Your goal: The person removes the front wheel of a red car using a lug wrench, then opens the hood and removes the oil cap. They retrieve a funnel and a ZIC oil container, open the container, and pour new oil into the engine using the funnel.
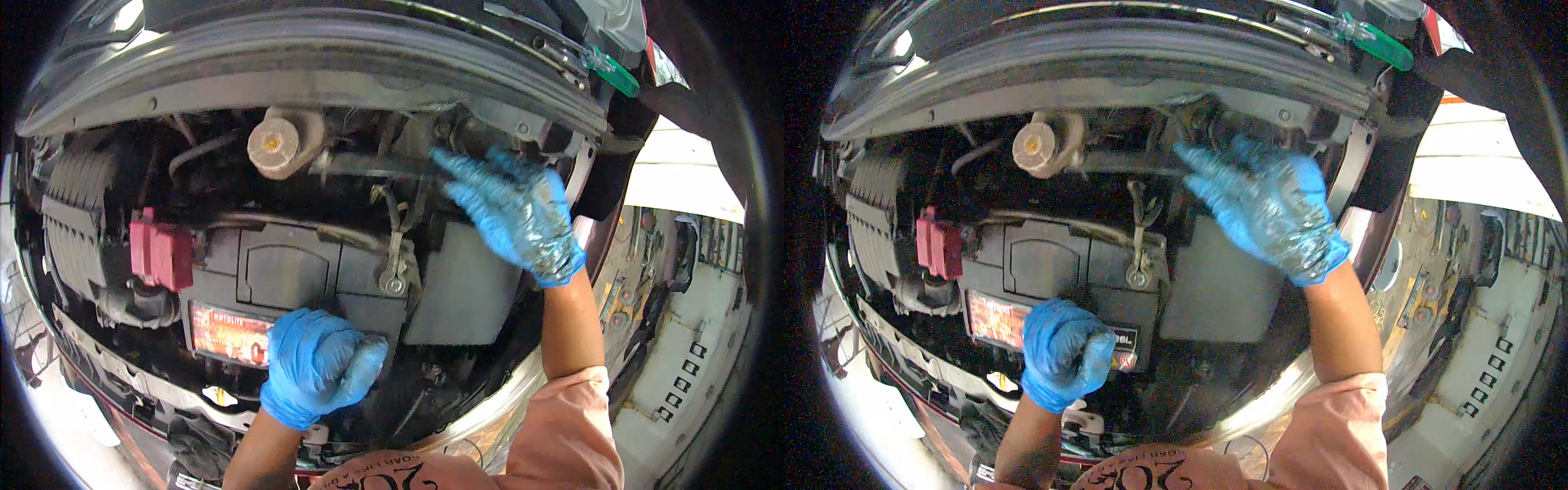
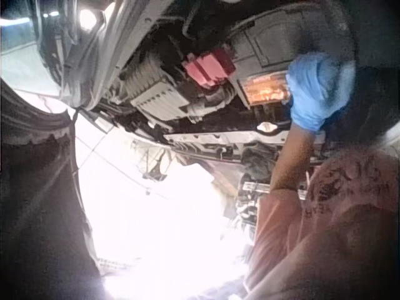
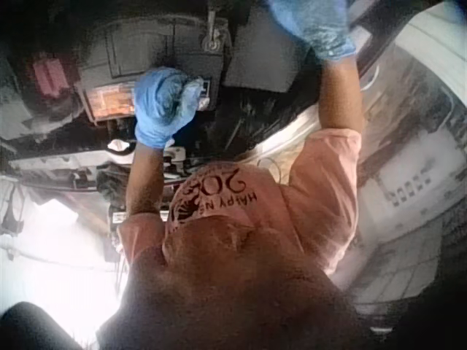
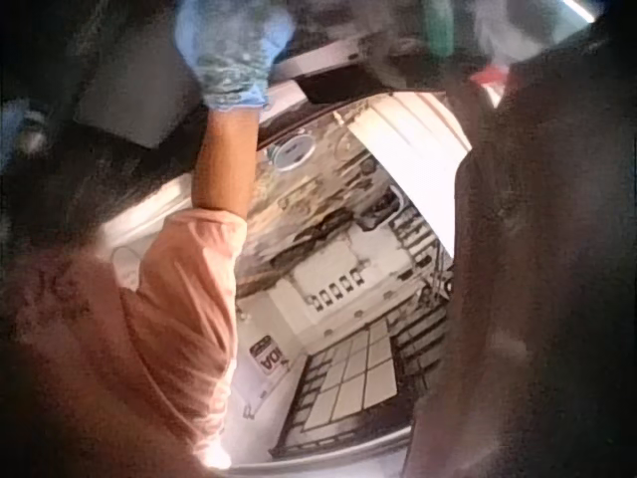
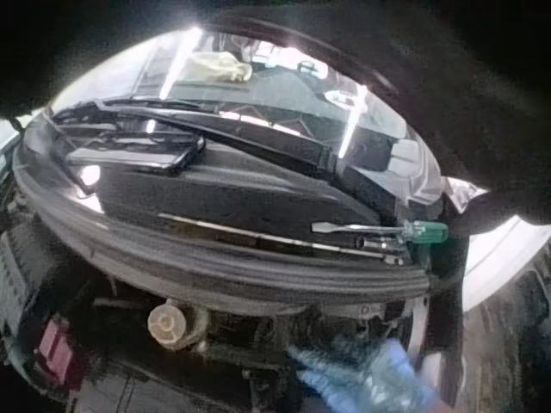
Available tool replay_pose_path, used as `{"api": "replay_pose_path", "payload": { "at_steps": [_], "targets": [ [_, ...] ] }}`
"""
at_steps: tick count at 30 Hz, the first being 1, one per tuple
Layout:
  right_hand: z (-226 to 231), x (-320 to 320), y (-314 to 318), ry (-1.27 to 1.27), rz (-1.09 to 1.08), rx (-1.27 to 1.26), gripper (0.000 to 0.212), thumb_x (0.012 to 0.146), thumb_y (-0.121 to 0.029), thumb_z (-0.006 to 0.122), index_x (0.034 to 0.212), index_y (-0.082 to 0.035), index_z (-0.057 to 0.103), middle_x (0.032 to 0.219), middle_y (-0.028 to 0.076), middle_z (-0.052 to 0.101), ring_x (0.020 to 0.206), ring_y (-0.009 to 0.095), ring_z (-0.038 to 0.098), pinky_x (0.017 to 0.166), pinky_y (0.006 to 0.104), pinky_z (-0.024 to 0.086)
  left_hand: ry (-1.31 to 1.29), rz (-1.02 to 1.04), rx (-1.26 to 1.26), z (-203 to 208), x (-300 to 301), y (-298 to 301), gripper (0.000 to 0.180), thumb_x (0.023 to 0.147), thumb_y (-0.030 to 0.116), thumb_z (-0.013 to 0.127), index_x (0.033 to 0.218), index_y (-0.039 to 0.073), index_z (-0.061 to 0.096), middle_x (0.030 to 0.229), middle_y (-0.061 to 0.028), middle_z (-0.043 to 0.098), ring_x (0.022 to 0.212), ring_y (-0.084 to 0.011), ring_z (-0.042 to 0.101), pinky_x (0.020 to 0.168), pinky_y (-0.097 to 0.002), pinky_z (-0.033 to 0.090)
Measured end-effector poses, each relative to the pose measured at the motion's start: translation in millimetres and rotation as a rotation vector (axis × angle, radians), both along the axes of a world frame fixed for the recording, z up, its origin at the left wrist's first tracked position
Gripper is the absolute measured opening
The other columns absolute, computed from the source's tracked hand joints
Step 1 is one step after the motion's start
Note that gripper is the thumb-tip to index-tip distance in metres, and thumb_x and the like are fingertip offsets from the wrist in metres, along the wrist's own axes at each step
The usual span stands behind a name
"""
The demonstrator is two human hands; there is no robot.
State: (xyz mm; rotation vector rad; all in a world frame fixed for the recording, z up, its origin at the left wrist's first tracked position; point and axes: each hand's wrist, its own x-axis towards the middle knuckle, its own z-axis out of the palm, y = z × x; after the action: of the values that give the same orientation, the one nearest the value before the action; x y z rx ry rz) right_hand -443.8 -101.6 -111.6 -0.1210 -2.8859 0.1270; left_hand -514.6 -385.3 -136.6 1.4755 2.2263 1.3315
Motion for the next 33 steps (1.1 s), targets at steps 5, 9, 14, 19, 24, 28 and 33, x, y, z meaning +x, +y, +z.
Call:
{"api": "replay_pose_path", "payload": {
  "at_steps": [5,9,14,19,24,28,33],
  "targets": [
    [8.2,5.6,6.3,-0.1,-0.023,0.007,0.041,0.086,-0.032,0.071,0.126,-0.025,0.067,0.094,0.015,0.07,0.068,0.03,0.066,0.053,0.0392,0.051,-0.166,-0.01,0.022,-9.1,-1.1,-3.8,0.027,0.067,0.018,0.084,0.073,0.013,0.057,0.068,-0.0049,0.058,0.054,-0.0265,0.055,0.049,-0.0379,0.04],
    [16.1,9.1,1.3,-0.203,-0.097,-0.02,0.042,0.084,-0.03,0.073,0.126,-0.022,0.068,0.087,0.012,0.069,0.063,0.027,0.064,0.052,0.0384,0.049,-0.245,-0.051,-0.017,-2.4,-9.5,1.5,0.02,0.068,0.017,0.082,0.076,0.013,0.065,0.069,-0.0052,0.062,0.056,-0.0272,0.06,0.047,-0.0386,0.044],
    [50.9,18.8,-13.8,-0.479,-0.144,0.003,0.048,0.074,-0.03,0.078,0.12,-0.018,0.073,0.084,0.007,0.071,0.07,0.024,0.063,0.066,0.0373,0.047,-0.344,-0.135,-0.113,1.9,-6.9,-10.2,0.028,0.074,0.021,0.078,0.096,0.01,0.064,0.088,-0.0099,0.067,0.075,-0.0334,0.064,0.068,-0.0458,0.049],
    [41.1,32.8,-13.5,-0.546,-0.212,-0.071,0.043,0.077,-0.026,0.075,0.12,-0.018,0.072,0.094,0.003,0.073,0.073,0.018,0.062,0.071,0.0322,0.046,-0.381,-0.002,-0.134,18.0,-12.6,17.5,0.013,0.079,0.015,0.075,0.081,0.008,0.064,0.075,-0.012,0.063,0.065,-0.0332,0.058,0.061,-0.0458,0.045],
    [29.8,48.5,-15.1,-0.596,-0.11,0.277,0.042,0.082,-0.026,0.073,0.123,-0.019,0.069,0.087,0.0,0.07,0.069,0.02,0.057,0.069,0.0328,0.045,0.04,0.181,-0.428,34.2,-49.9,77.9,0.02,0.079,0.014,0.072,0.097,0.008,0.065,0.083,-0.0128,0.066,0.071,-0.0353,0.064,0.06,-0.044,0.051],
    [35.8,37.5,-21.3,-0.384,0.024,0.343,0.041,0.081,-0.022,0.074,0.122,-0.016,0.07,0.085,0.001,0.068,0.072,0.02,0.058,0.069,0.0329,0.046,0.272,0.007,-0.7,25.6,-89.4,112.6,0.024,0.088,0.019,0.063,0.108,0.005,0.065,0.096,-0.024,0.066,0.09,-0.0415,0.065,0.077,-0.0493,0.053],
    [36.1,43.6,-23.9,-0.345,0.104,0.373,0.041,0.08,-0.018,0.073,0.12,-0.01,0.071,0.094,0.001,0.07,0.076,0.018,0.061,0.07,0.0322,0.046,0.37,-0.149,-0.777,-30.4,-120.3,129.6,0.028,0.086,0.025,0.066,0.105,0.004,0.065,0.096,-0.0234,0.067,0.09,-0.0419,0.064,0.08,-0.0503,0.053]
  ]
}}
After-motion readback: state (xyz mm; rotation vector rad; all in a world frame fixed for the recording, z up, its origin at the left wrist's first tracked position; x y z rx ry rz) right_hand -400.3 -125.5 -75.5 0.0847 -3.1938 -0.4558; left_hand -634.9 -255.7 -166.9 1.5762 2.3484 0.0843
